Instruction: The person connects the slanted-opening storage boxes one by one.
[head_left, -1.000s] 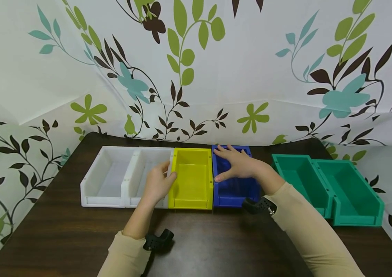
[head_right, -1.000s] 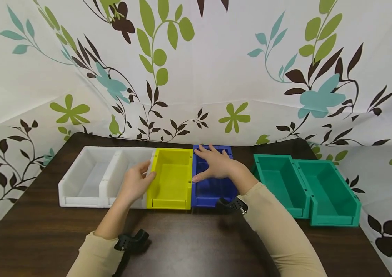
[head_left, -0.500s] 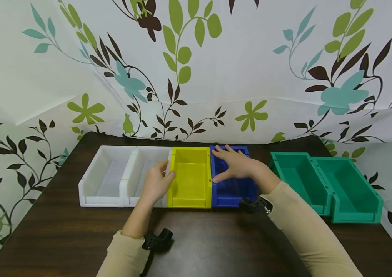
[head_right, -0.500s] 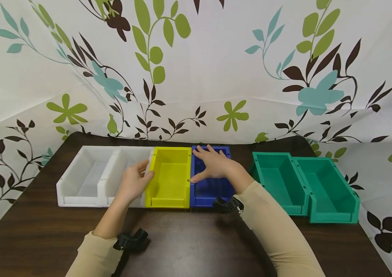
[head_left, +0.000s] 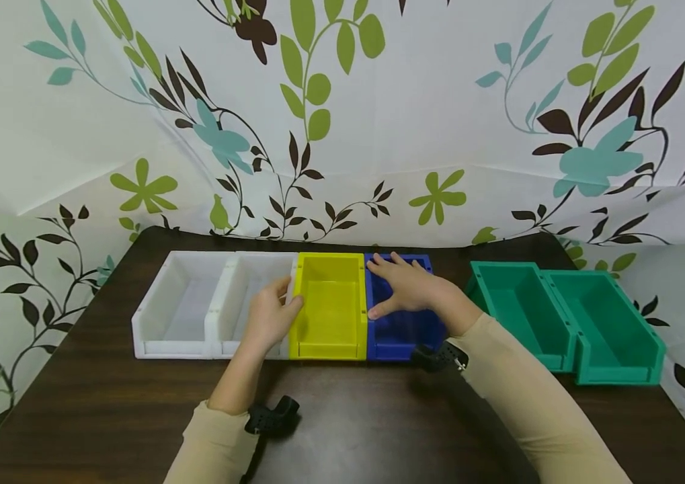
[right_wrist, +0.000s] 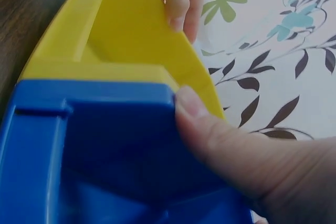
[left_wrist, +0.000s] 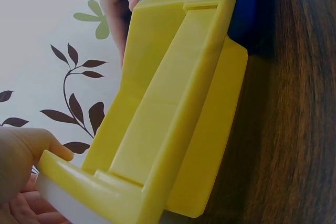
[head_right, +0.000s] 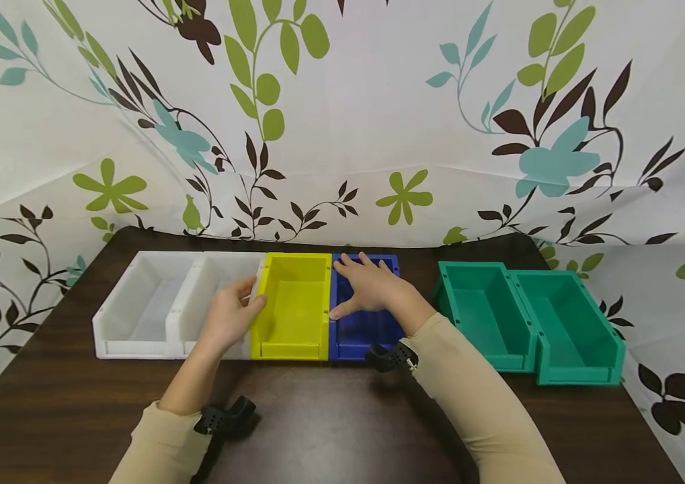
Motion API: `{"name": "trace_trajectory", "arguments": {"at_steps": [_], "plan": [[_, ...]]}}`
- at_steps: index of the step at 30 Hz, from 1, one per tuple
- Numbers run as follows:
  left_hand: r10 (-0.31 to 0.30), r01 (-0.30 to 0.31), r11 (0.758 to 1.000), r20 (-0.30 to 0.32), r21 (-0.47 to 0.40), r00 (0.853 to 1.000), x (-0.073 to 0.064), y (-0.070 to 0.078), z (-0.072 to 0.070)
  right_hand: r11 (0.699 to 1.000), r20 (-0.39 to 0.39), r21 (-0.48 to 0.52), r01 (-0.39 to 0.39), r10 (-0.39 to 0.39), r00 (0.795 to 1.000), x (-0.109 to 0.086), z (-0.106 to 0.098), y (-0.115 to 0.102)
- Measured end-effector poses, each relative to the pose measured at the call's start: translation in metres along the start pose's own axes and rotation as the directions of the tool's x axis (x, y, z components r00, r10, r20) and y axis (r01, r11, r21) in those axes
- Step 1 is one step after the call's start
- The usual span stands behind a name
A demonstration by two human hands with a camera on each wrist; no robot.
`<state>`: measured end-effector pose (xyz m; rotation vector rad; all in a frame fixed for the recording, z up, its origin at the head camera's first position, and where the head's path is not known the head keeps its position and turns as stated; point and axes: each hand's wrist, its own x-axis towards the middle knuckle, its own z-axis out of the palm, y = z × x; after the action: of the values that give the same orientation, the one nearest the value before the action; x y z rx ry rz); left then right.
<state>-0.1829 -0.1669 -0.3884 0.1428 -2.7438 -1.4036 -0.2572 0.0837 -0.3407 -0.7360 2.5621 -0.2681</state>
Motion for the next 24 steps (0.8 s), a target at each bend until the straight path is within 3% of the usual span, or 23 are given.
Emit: {"name": "trace_trajectory", "arguments": {"at_steps": [6, 10, 12, 16, 20, 22, 24], "plan": [[0.009, -0.009, 1.000, -0.010, 0.013, 1.000, -0.001, 0.003, -0.001, 1.000, -0.070, -0.004, 0.009, -0.009, 0.998, -0.002, 0.007, 0.005], [0.078, -0.065, 0.989, -0.090, 0.136, 0.993, -0.007, 0.007, 0.006, 0.999, -0.186, 0.019, 0.042, -0.038, 0.982, -0.006, 0.023, 0.019], [0.144, -0.109, 0.970, -0.150, 0.219, 0.978, -0.010, 0.011, 0.011, 0.998, -0.249, 0.047, 0.050, -0.037, 0.968, -0.009, 0.028, 0.024], [0.289, -0.200, 0.918, -0.235, 0.342, 0.928, -0.015, 0.019, 0.025, 0.996, -0.354, 0.082, 0.045, -0.014, 0.935, -0.020, 0.032, 0.032], [0.409, -0.285, 0.863, -0.245, 0.417, 0.879, -0.018, 0.029, 0.038, 0.998, -0.432, 0.066, 0.022, 0.008, 0.902, -0.036, 0.033, 0.043], [0.435, -0.316, 0.848, -0.218, 0.424, 0.874, -0.018, 0.036, 0.046, 0.998, -0.477, 0.067, 0.012, 0.022, 0.879, -0.046, 0.034, 0.049], [0.422, -0.330, 0.856, -0.169, 0.397, 0.891, -0.018, 0.042, 0.054, 0.996, -0.518, 0.085, -0.008, 0.051, 0.854, -0.056, 0.035, 0.058]]}}
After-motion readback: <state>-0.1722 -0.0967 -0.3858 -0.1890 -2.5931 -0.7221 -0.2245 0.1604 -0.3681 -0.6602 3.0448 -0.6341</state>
